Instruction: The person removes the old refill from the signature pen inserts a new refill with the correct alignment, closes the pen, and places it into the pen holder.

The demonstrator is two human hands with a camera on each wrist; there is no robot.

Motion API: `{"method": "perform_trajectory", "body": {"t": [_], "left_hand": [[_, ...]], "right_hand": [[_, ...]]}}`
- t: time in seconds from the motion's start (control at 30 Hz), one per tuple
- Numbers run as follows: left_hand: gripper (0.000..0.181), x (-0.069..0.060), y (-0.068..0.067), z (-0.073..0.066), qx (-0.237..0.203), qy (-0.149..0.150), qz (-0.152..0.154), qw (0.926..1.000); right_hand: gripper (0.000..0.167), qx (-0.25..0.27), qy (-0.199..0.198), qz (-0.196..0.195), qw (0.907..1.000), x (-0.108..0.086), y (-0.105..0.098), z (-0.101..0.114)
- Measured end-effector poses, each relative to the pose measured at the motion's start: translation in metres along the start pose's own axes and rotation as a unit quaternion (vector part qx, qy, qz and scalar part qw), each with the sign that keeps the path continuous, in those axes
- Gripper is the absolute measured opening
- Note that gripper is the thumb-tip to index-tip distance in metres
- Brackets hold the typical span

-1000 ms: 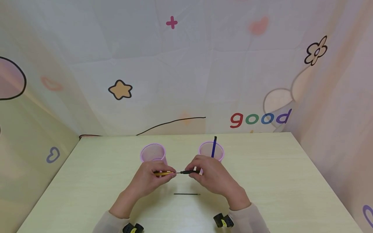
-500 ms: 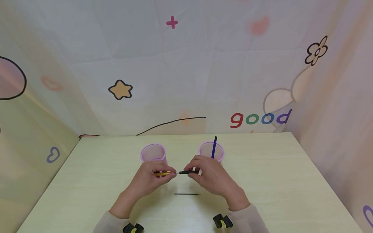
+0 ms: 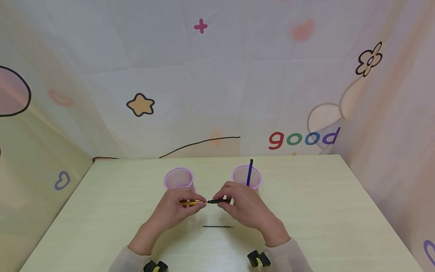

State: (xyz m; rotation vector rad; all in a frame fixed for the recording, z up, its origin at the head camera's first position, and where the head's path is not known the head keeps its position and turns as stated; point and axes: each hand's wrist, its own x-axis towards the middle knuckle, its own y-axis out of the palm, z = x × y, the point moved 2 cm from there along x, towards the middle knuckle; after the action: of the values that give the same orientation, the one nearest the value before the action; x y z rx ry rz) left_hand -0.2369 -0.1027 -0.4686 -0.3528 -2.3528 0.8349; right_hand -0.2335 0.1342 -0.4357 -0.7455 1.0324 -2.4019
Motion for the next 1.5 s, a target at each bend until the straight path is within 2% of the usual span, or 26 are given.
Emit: {"method": "perform_trajectory", "body": {"t": [0.7,1.5], "left_hand": [[0.007,0.0010,0.0001,-0.0022,0.001,-0.004,0.001,1.0000],[0.009,0.0000,0.0002,-0.0035,-0.014,-0.020,0.014,0.9996]], "right_hand": [[0.018,-0.014,-0.024,-0.014,0.9995,0.0027,0.0050,0.0027],[0.017,-0.027,-0.028,-0.021,0.9990,0.0021,0.0079,0.0059]]}}
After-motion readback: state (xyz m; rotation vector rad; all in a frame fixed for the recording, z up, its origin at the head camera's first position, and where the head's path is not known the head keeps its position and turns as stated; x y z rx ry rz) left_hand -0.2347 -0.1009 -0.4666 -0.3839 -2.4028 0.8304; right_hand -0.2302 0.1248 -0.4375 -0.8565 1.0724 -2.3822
